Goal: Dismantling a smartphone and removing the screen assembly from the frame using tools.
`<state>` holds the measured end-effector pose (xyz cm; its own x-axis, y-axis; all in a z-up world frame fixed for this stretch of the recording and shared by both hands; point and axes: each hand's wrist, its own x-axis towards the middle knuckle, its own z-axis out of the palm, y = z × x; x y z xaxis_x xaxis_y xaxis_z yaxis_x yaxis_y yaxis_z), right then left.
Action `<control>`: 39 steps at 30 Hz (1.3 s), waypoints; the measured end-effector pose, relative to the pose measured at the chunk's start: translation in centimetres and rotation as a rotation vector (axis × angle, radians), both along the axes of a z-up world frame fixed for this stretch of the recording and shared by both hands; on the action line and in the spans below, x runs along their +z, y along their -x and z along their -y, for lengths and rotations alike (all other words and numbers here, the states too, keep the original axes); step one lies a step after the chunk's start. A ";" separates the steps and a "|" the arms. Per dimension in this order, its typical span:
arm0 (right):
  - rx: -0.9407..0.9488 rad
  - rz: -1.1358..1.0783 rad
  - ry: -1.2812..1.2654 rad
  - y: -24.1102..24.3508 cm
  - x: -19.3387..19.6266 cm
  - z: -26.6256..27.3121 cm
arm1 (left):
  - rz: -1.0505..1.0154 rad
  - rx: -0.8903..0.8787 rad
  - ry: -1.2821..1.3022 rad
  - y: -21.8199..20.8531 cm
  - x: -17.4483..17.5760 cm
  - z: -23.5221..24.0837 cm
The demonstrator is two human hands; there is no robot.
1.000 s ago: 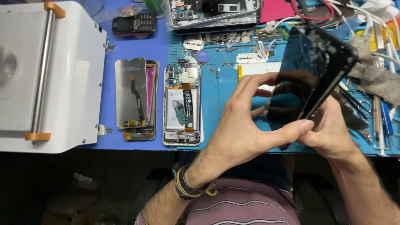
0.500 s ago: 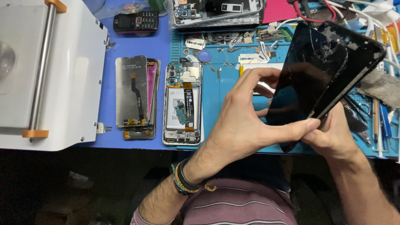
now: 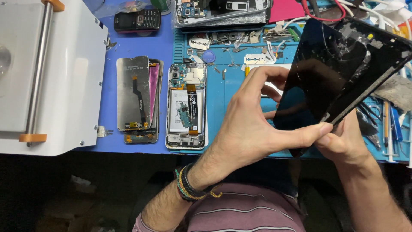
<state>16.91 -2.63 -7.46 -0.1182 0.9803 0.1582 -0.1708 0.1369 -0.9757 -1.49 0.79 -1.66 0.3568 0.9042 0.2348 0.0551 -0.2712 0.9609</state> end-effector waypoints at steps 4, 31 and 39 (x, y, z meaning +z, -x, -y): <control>0.010 -0.026 0.007 0.3 0.5 -0.1 | 0.001 0.007 -0.025 -0.1 0.0 0.0; -0.164 0.137 0.028 -3.0 -5.3 2.2 | 0.122 -0.175 0.103 0.9 -1.2 -0.3; -0.116 0.178 -0.060 -0.3 -0.6 0.9 | 0.192 -0.322 0.260 1.7 -2.2 -0.5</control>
<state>17.18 -3.48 -8.07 -0.0362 0.9785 0.2030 0.0241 0.2039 -0.9787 -3.20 1.28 -3.86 0.6014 0.7921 0.1040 -0.1788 0.0066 0.9839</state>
